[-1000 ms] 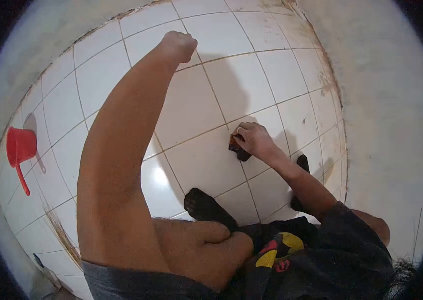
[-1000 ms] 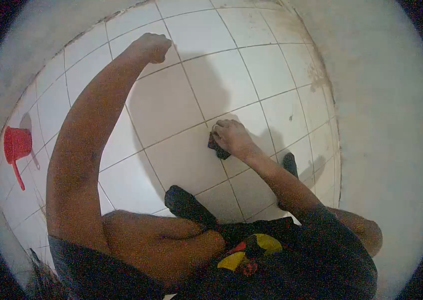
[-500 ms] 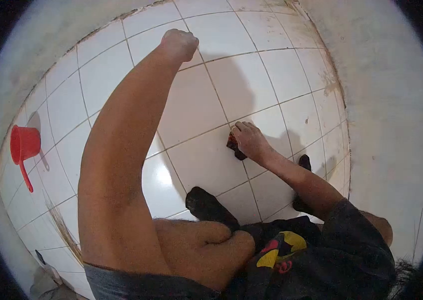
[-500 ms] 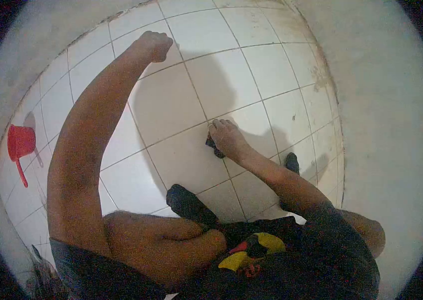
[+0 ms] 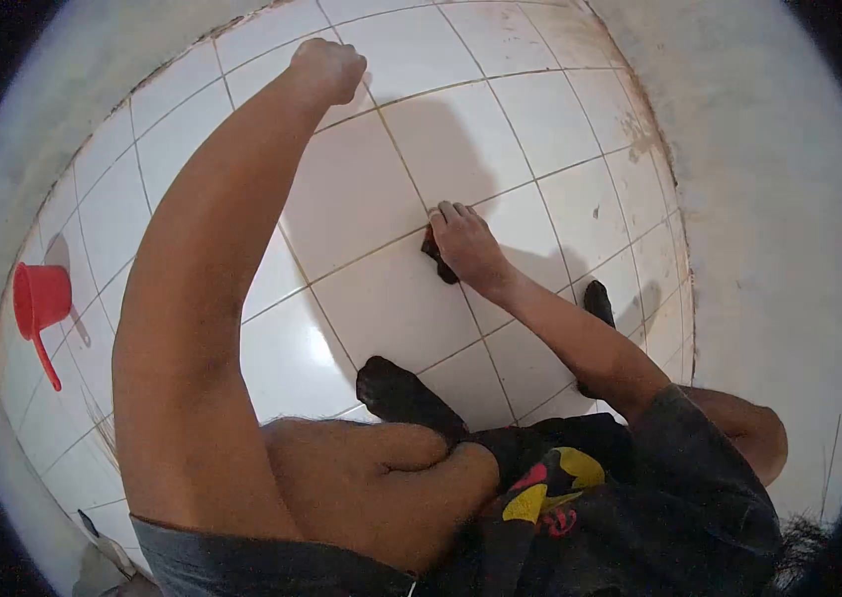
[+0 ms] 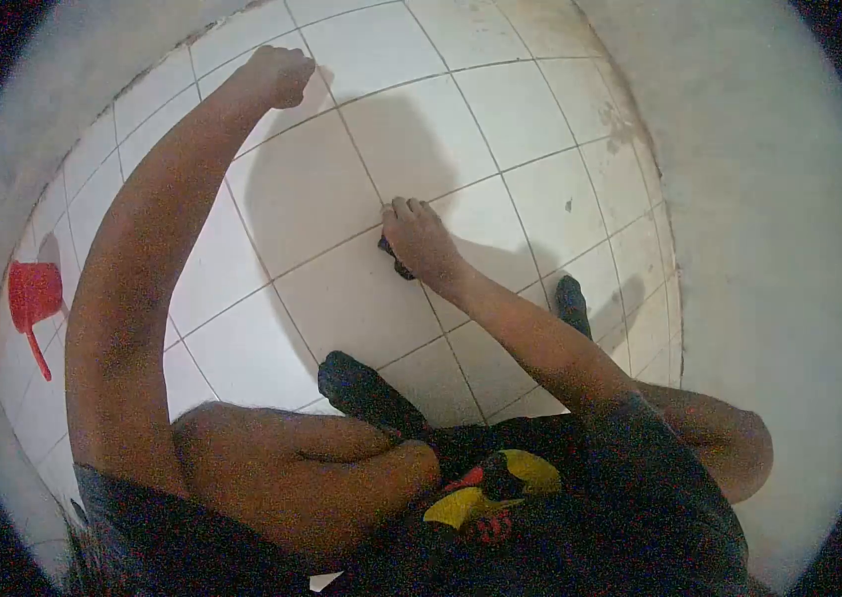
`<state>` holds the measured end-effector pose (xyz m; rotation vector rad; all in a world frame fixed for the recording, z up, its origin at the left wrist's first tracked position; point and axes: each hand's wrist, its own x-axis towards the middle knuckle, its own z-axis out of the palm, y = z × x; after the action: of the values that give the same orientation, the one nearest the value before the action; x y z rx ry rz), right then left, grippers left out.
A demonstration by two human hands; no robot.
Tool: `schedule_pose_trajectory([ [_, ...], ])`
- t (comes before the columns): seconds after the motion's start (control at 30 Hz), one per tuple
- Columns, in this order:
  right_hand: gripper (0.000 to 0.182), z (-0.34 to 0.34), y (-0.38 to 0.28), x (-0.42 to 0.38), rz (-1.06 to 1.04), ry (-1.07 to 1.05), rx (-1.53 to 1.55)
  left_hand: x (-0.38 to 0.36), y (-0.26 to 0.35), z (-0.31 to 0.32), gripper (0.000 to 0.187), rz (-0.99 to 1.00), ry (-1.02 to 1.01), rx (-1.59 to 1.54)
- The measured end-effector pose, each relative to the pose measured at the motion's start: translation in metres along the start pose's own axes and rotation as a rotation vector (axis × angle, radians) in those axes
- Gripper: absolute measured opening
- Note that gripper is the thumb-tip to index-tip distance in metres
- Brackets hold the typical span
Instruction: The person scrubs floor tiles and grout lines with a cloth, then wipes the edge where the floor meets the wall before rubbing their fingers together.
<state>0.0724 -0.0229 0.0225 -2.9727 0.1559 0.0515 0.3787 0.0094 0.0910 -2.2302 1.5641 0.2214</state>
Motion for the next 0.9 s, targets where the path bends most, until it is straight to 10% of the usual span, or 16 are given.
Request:
schedule_pose_trajectory([
  [0.9, 0.014, 0.001, 0.002, -0.008, -0.084, 0.008, 0.056, -0.017, -0.013, 0.002, 0.024, -0.051, -0.021, -0.049],
])
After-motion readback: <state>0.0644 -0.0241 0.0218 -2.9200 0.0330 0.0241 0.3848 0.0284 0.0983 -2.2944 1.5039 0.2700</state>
